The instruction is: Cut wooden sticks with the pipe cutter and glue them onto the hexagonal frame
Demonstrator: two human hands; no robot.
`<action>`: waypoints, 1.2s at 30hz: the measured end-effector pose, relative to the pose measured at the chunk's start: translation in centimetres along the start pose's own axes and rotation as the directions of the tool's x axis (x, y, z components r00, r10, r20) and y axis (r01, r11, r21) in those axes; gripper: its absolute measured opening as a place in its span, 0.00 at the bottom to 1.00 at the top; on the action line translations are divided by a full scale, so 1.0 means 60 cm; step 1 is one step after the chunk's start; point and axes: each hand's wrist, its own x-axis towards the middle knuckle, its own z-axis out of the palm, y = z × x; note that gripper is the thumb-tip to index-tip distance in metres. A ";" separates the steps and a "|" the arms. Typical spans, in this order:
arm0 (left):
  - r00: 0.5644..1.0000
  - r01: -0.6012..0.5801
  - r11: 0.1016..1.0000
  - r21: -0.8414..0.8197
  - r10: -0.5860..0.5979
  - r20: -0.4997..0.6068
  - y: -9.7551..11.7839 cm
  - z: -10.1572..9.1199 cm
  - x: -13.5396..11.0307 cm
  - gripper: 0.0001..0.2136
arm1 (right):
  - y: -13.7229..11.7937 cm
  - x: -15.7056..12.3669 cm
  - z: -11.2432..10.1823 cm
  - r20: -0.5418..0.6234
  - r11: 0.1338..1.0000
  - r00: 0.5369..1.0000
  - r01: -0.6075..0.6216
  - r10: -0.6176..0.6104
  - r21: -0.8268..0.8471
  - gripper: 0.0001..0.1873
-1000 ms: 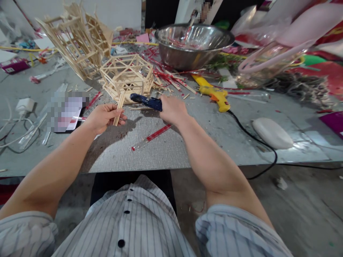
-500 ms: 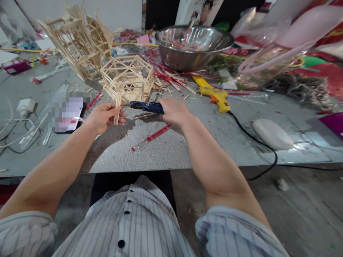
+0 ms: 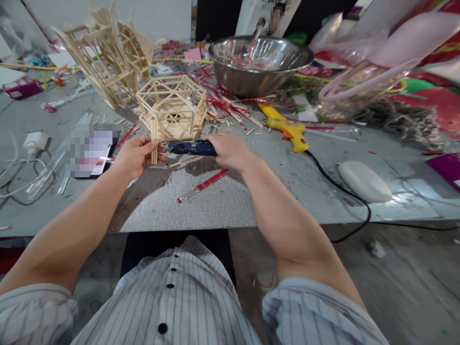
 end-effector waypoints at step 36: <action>0.871 0.277 0.919 0.281 -0.364 0.331 -0.008 0.034 -0.032 0.08 | -0.052 -0.008 -0.009 -0.093 0.962 0.975 -0.178 0.200 0.208 0.22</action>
